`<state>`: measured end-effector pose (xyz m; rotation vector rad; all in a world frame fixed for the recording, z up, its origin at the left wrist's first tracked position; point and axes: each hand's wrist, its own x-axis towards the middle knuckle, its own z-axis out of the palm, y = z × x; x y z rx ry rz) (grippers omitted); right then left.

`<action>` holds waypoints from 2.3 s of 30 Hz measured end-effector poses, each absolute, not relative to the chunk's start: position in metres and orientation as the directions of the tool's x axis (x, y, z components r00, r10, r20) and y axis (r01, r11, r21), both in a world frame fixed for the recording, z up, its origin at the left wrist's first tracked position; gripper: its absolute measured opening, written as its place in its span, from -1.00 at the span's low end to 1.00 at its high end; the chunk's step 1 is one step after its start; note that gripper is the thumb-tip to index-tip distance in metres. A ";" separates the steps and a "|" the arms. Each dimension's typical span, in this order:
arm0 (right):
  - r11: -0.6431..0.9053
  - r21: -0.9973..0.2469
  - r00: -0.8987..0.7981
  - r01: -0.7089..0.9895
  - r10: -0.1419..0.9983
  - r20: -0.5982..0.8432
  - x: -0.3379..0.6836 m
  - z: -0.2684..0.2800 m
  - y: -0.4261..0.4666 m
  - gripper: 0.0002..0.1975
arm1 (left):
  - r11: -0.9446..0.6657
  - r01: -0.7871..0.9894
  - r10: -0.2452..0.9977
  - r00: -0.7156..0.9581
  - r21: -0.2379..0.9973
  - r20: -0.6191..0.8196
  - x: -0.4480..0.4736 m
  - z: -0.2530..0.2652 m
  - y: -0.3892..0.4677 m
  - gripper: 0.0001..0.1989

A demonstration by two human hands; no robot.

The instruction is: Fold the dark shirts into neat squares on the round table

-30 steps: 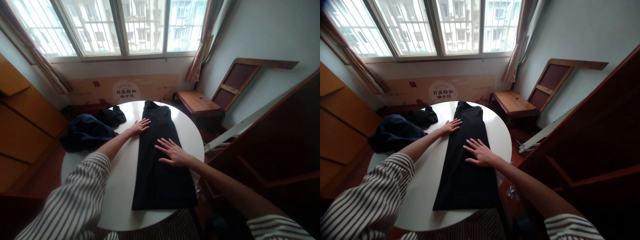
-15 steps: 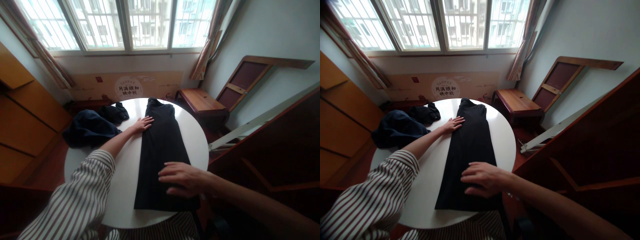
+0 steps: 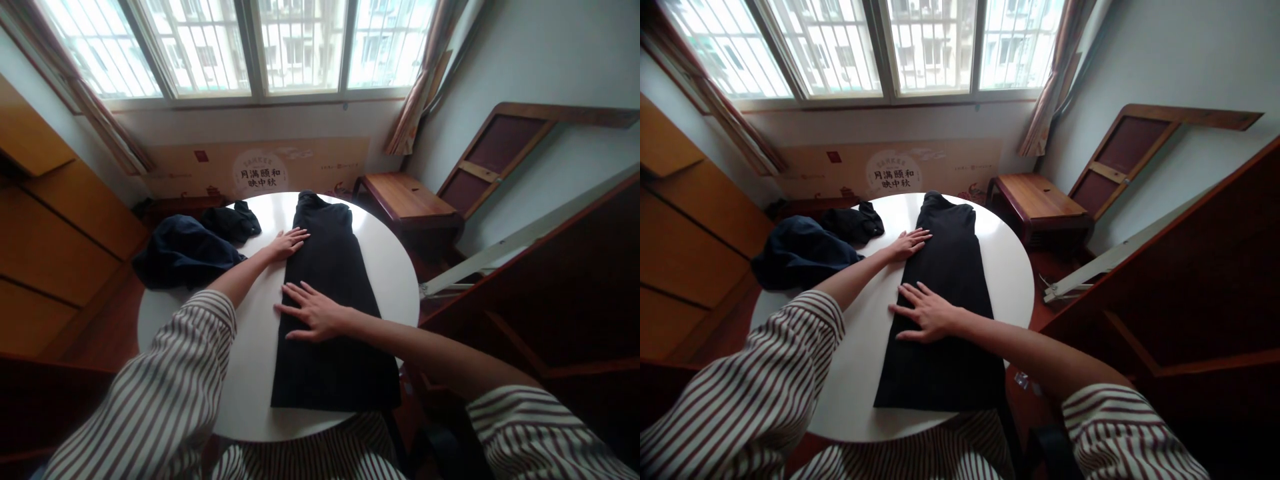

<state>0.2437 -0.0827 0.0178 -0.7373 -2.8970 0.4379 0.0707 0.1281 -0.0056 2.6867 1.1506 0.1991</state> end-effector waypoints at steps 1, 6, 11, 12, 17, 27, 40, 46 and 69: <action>0.851 -0.335 -0.893 0.404 0.446 0.056 0.243 0.020 -0.101 -0.23 | -0.671 0.700 0.729 0.684 0.246 0.042 0.071 -0.006 0.128 -0.50; 0.864 -0.455 -0.951 0.217 0.292 0.101 0.236 0.035 -0.179 -0.21 | -0.654 0.720 0.743 0.669 0.231 0.016 0.071 -0.003 0.127 -0.50; 0.839 -0.543 -0.974 -0.032 0.095 0.204 0.235 0.048 -0.176 -0.47 | -0.635 0.753 0.768 0.640 0.171 0.035 0.091 0.009 0.127 -0.49; 0.834 -0.552 -0.965 0.010 0.152 0.212 0.238 0.051 -0.159 -0.56 | -0.640 0.749 0.766 0.640 0.171 0.062 0.098 0.011 0.128 -0.48; 0.593 -0.385 -0.545 0.707 0.804 0.236 0.268 0.053 -0.045 -0.62 | -0.645 0.742 0.763 0.639 0.182 0.097 0.130 0.009 0.134 -0.45; 0.583 -0.206 -0.588 0.786 0.808 0.042 0.299 0.005 -0.080 -0.30 | -0.538 0.841 0.840 0.540 0.054 -0.052 0.142 0.001 0.147 -0.32; 0.723 -0.547 -0.868 0.421 0.497 -0.011 0.318 0.046 -0.205 -0.23 | -0.638 0.767 0.757 0.609 0.071 0.237 0.144 0.032 0.082 -0.56; 0.737 -0.199 -0.721 0.647 0.675 0.157 0.369 0.016 -0.253 -0.44 | -0.893 0.351 0.429 0.854 0.280 0.296 0.064 0.049 -0.103 -0.74; 0.771 0.146 -0.741 0.620 0.514 0.432 0.405 -0.032 -0.260 -0.55 | -0.980 0.197 0.182 0.953 -0.038 0.244 -0.025 0.034 -0.168 -0.59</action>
